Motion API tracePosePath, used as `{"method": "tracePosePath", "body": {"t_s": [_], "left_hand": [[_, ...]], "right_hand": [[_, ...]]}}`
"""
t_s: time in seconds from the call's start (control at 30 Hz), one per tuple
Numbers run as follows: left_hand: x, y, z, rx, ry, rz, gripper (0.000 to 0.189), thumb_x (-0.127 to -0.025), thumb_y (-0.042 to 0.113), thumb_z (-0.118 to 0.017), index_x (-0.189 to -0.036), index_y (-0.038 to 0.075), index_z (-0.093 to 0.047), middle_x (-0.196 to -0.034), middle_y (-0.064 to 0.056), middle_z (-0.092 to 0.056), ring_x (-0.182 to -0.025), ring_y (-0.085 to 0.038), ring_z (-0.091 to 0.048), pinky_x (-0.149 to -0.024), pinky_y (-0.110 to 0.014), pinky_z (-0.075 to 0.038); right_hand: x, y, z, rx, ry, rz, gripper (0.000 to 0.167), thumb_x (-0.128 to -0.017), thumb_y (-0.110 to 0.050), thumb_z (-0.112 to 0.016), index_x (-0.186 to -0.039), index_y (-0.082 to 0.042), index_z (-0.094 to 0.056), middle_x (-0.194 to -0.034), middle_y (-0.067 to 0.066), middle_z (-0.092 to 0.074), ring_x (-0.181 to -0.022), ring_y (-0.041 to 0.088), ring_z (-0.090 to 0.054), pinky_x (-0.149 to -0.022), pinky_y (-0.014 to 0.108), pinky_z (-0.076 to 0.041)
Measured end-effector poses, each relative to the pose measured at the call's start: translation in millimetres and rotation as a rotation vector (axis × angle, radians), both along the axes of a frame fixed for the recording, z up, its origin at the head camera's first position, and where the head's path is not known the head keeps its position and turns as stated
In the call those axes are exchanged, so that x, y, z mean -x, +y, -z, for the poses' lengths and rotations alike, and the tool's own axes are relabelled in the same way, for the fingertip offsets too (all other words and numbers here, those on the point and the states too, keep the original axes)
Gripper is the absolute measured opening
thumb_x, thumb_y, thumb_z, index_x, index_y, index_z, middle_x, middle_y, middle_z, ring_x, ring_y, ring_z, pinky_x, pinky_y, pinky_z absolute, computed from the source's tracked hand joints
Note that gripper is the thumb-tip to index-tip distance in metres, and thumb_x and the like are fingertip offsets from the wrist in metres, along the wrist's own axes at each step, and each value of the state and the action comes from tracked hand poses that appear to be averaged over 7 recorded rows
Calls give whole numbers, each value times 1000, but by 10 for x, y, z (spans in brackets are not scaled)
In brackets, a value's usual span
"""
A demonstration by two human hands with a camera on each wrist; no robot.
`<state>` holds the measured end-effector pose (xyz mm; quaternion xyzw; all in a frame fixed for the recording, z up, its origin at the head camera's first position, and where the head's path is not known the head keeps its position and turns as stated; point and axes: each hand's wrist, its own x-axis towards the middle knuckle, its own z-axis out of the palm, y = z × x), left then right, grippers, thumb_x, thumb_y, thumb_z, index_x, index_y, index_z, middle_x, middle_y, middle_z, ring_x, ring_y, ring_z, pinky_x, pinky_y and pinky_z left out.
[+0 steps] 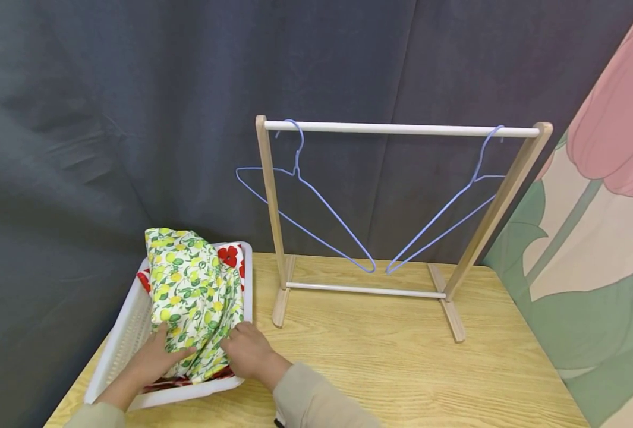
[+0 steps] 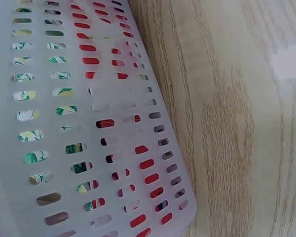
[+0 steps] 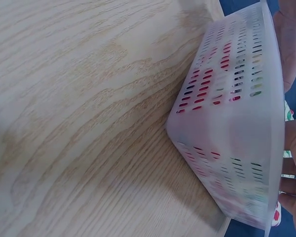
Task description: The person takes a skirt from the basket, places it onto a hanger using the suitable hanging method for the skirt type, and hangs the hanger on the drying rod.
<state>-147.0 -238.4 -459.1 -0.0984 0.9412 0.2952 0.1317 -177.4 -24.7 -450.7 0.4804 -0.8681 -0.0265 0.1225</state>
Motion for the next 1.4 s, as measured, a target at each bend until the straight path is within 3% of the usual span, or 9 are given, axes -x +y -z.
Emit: {"method": "tracePosePath", "body": {"t_s": [0.43,0.83,1.03,1.23,1.4], "left_hand": [[33,-4,42,-85,40,-20,107,-74,55,-54,-129,-17,2,-129,-40,-9,-116,-52,-12,-89,-59,-20],[87,30,102,-136,103,-41,93,-78,26,-63,-128,-19,2,-130,-39,-7,-117,-51,-11,-92,-56,-18],[65,77,151,-8,180,8,86,-73,11,-66,-127,-20,-7,-127,-39,-17,-114,-50,-22,-91,-53,-24],[46,71,176,144,235,59,62,-71,3,-64,-120,-19,-32,-117,-36,-36,-105,-47,-37,-86,-50,-33],[57,41,171,208,250,93,44,-73,3,-63,-111,-12,-48,-105,-30,-50,-96,-43,-47,-78,-48,-39]], "right_hand": [[-16,-93,19,-89,18,20,16,-77,-20,-60,-93,-20,-62,-85,-6,-56,-84,8,-48,-80,17,-34],[15,-128,-2,-84,-70,42,16,-78,-26,-61,-93,-21,-61,-81,-8,-54,-81,6,-49,-74,15,-38],[19,-138,-14,-99,-63,47,13,-77,-22,-60,-90,-21,-62,-77,-8,-52,-76,6,-47,-69,15,-37],[6,-142,-30,-172,3,40,3,-75,-19,-61,-75,-21,-63,-70,-8,-49,-69,6,-43,-64,16,-36],[-9,-143,-48,-220,42,35,11,-78,-21,-60,-68,-25,-63,-68,-10,-51,-64,5,-41,-62,16,-35]]}}
